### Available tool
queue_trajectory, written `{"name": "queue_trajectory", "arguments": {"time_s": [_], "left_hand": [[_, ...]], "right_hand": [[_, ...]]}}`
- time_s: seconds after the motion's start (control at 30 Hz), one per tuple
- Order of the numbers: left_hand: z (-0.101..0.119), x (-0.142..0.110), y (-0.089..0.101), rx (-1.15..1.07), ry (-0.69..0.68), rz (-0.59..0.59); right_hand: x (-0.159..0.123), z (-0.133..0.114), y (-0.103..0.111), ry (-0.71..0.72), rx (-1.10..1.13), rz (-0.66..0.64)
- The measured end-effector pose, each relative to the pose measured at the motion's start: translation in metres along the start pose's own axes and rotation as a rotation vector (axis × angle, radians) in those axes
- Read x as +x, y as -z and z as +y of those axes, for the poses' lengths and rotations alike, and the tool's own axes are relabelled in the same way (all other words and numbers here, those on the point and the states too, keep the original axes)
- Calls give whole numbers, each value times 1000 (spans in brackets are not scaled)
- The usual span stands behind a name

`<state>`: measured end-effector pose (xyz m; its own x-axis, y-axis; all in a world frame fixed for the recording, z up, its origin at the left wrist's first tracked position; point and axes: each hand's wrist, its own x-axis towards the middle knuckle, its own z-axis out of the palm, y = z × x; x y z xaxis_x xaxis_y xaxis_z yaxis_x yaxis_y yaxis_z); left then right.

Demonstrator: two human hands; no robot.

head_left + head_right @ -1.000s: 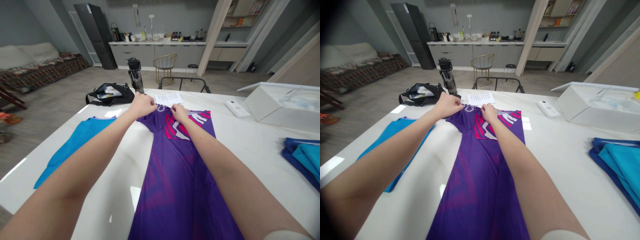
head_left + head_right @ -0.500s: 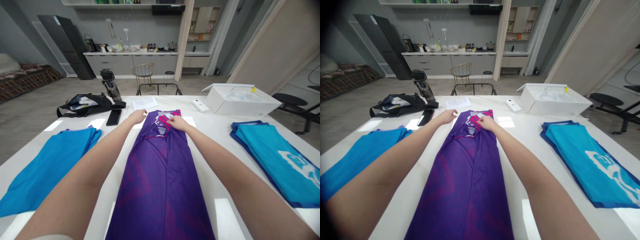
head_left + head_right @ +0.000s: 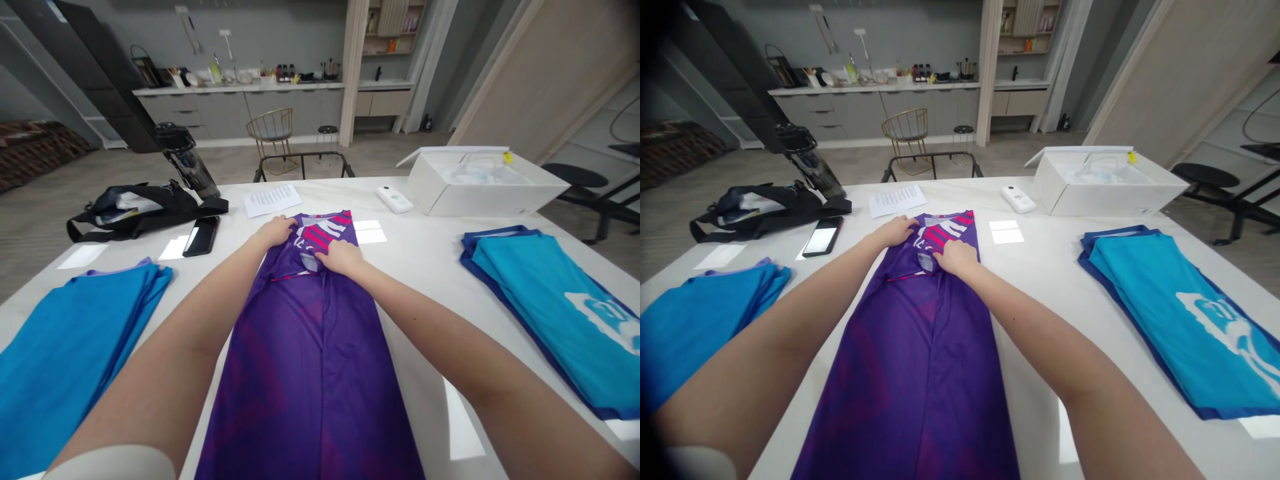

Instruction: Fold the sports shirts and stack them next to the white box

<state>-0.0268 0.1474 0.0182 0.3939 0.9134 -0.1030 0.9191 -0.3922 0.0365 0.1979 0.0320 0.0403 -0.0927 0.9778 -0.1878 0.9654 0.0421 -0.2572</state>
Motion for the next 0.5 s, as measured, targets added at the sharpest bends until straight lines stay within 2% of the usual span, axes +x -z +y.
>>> {"name": "queue_trajectory", "arguments": {"time_s": [0.2,0.37,0.5], "left_hand": [[-2,-3,-5,-71,-62,56],[-8,-4,-3,-113,-87,55],[-8,-2,-1,-104,-20,13]], "right_hand": [[5,7,12,201,-54,-245],[-4,4,24,183,-12,-350],[-11,3,22,118,97,-362]]}}
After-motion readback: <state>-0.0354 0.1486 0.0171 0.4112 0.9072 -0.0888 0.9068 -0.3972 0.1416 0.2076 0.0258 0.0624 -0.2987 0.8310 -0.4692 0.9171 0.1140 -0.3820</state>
